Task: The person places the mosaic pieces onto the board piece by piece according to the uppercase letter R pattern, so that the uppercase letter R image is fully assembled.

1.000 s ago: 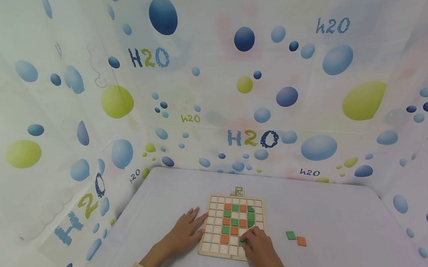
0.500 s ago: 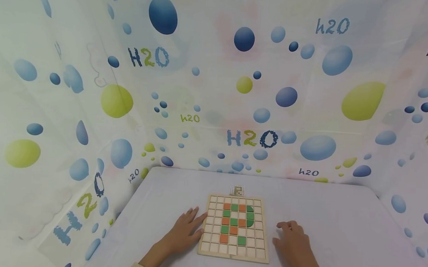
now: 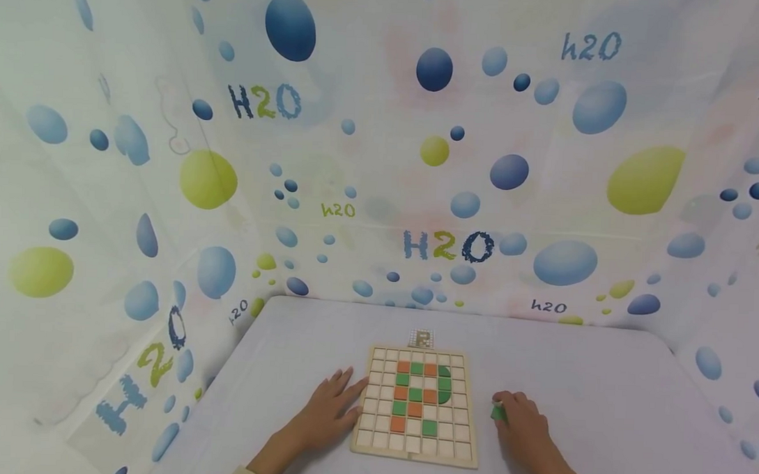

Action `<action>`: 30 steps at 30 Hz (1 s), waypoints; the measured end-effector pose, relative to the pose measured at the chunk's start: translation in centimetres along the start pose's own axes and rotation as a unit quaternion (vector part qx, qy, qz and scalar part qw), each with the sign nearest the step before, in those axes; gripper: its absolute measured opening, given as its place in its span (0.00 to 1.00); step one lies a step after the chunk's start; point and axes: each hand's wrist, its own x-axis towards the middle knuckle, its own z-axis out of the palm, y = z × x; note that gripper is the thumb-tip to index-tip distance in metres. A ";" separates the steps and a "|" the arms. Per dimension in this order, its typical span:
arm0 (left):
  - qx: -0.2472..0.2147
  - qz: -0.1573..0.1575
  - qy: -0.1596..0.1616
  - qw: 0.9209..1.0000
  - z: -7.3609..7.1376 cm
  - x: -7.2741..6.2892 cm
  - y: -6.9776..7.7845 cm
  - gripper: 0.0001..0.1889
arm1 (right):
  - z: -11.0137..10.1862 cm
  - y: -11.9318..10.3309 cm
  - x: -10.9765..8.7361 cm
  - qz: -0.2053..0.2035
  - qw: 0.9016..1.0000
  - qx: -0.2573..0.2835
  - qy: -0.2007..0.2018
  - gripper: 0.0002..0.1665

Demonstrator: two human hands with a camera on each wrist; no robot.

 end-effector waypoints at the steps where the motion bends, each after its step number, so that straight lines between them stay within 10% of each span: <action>1: -0.002 0.000 -0.001 1.000 0.0 0.0 0.0 0.30 | 0.2 -0.1 0.0 -0.001 1.000 0.010 0.000 0.21; 30: 0.002 -0.004 -0.001 1.000 0.4 0.1 -0.3 0.31 | 0.2 -3.8 -2.1 0.050 0.991 0.113 -0.052 0.12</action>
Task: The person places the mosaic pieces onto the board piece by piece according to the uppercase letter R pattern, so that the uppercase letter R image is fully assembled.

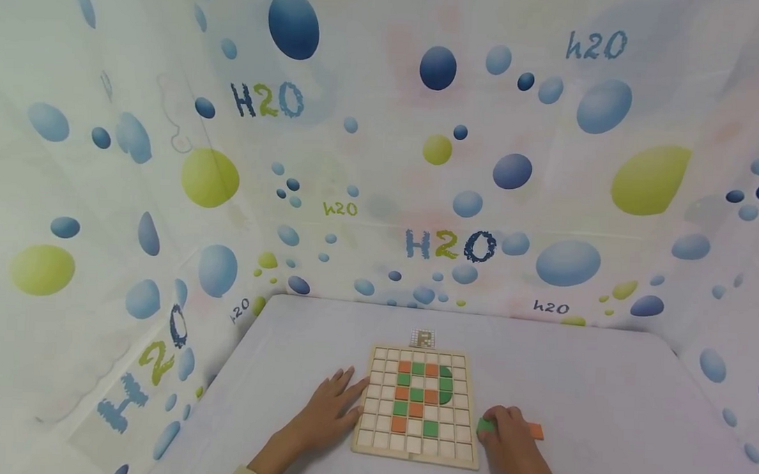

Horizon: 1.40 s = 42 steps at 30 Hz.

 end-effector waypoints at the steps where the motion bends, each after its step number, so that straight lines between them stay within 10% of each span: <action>1: 0.000 0.000 -0.001 1.000 0.0 0.0 0.0 0.31 | 0.0 -0.4 -0.1 0.001 1.000 0.008 -0.002 0.13; 16: -0.001 0.004 0.002 1.000 0.0 0.1 0.1 0.30 | 3.8 -6.9 0.4 -0.104 0.992 0.047 -0.046 0.13; 26: 0.005 0.000 0.005 1.000 0.0 0.1 0.1 0.30 | 6.6 -8.1 0.9 -0.191 0.981 0.001 -0.040 0.13; 42: 0.006 -0.001 0.005 1.000 0.0 0.1 0.0 0.30 | 6.8 -8.6 0.6 -0.217 0.974 -0.018 -0.056 0.09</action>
